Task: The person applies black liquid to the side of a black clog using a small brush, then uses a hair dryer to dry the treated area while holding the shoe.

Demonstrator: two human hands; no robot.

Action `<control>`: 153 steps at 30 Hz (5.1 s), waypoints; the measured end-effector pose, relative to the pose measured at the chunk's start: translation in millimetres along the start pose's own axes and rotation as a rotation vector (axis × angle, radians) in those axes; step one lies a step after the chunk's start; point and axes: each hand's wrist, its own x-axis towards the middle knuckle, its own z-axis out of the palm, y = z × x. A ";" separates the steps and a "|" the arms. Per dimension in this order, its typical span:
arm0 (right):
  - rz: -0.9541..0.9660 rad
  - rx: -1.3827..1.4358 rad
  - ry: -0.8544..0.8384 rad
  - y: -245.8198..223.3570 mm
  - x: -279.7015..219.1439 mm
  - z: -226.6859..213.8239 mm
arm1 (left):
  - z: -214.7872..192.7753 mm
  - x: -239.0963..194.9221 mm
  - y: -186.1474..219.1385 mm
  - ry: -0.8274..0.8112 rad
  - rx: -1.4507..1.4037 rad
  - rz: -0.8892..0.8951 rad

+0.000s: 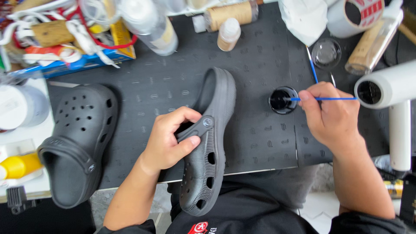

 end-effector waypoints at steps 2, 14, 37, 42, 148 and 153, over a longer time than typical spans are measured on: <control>-0.008 -0.003 0.010 -3.2 2.0 2.7 | -0.1 0.1 1.5 0.003 -0.048 0.010; 0.004 -0.043 0.068 -3.1 -5.2 8.3 | -3.4 -1.4 -6.0 -0.007 -0.023 0.043; 0.045 0.193 0.135 14.1 -26.3 9.9 | -7.1 1.0 -9.6 -0.112 -0.090 0.149; 0.049 0.316 0.188 27.4 -37.7 12.8 | -7.5 0.4 -11.3 -0.108 -0.089 0.104; -0.107 1.047 -0.066 -111.8 -79.1 41.0 | -4.6 -3.7 -22.8 -0.045 -0.050 0.134; 0.035 1.023 0.101 -108.8 -75.9 51.6 | -5.6 -2.4 -22.1 -0.050 -0.039 0.149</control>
